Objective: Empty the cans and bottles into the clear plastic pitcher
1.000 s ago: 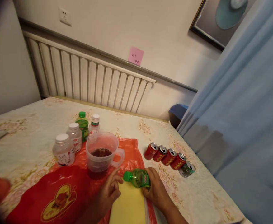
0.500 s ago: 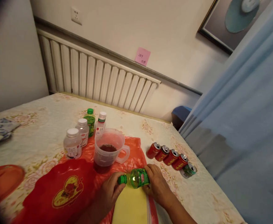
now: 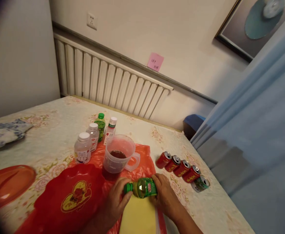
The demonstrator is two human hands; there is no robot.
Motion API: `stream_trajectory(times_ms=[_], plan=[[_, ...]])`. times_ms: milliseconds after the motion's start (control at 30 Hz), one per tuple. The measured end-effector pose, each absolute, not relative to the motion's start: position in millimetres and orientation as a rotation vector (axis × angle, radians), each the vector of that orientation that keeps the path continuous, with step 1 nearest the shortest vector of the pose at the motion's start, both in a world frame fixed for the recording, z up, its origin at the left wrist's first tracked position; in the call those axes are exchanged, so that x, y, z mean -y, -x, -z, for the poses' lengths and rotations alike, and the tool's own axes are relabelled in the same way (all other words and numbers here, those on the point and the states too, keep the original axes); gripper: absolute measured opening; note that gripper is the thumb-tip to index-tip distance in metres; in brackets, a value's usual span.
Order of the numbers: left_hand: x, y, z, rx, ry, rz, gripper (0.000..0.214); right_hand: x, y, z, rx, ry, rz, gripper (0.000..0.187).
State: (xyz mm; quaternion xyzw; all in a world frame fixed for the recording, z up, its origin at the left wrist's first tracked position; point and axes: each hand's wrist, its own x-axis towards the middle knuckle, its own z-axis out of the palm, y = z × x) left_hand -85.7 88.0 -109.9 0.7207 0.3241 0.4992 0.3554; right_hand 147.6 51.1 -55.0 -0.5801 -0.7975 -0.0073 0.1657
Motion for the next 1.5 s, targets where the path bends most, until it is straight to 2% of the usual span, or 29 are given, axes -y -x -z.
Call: stream_trajectory(times_ms=[100,233,500,633,767,1133,1333,1500], plan=[[-87,91,103,-0.664,-1.928,-1.213,0.037,-49,-151,61,2.231,1.664,-0.059,0.065],[-87,93,101,-0.640,-1.941,-1.166,0.034,-47,-151,66,2.197,1.656,-0.184,0.066],[-88,86,113,-0.992,-1.960,-1.126,0.017,-45,-150,69,2.179,1.667,-0.309,0.066],[-93,90,117,-1.177,-1.849,-1.153,0.025,-44,-152,69,2.157,1.686,-0.299,0.067],[-96,87,120,-1.155,-1.771,-1.103,0.024,-48,-158,56,2.127,1.681,-0.272,0.056],[-98,82,112,-0.948,-1.746,-0.983,0.008,-118,-163,-47,2.265,1.622,0.356,0.052],[-97,83,112,-0.927,-1.739,-0.940,0.012,-155,-147,-88,2.415,1.610,0.917,0.052],[-98,85,112,-0.887,-1.734,-0.968,0.016,-169,-131,-116,2.537,1.557,1.204,0.046]])
